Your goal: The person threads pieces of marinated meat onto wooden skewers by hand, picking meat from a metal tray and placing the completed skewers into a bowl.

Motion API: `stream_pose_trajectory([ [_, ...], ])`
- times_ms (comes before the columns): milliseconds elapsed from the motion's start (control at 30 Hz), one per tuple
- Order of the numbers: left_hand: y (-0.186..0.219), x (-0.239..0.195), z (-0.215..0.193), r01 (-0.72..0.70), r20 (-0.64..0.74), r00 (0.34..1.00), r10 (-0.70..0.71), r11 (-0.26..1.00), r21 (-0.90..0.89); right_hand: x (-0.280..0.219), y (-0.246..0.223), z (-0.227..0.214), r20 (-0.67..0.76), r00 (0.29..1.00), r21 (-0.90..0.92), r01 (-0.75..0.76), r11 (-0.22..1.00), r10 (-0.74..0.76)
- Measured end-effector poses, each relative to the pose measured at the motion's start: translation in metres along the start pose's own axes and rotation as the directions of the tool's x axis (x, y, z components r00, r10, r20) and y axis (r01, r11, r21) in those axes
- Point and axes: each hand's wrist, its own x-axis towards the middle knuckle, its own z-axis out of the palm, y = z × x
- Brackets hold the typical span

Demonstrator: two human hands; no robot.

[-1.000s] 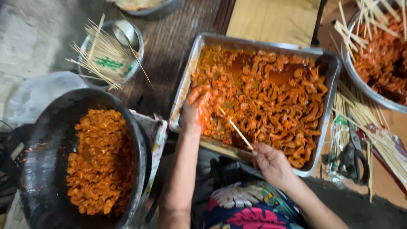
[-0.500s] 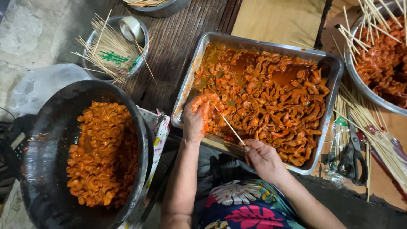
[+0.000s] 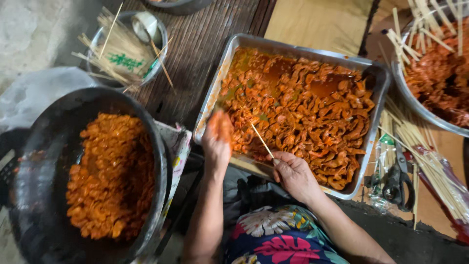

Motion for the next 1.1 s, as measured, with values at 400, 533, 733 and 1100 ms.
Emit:
stream_pose_trajectory([
  [400, -0.026, 0.005, 0.028, 0.438, 0.253, 0.898, -0.361, 0.665, -0.606, -0.014, 0.031, -0.001, -0.040, 0.998, -0.131, 0.037, 0.991, -0.042],
  [533, -0.016, 0.007, 0.029, 0.324, 0.078, 0.937, -0.340, 0.762, -0.561, -0.013, 0.034, -0.003, -0.034, 0.997, -0.138, 0.058, 0.989, -0.063],
  [733, -0.009, 0.009, 0.020, 0.212, 0.094, 0.976, -0.198, 0.741, -0.638, -0.015, 0.034, -0.001, -0.032, 0.996, -0.149, 0.078, 0.986, -0.084],
  [1100, 0.004, 0.008, 0.007, 0.160, 0.074, 0.987, -0.145, 0.797, -0.582, -0.018, 0.030, -0.012, 0.107, 0.986, 0.330, -0.154, 0.931, 0.126],
])
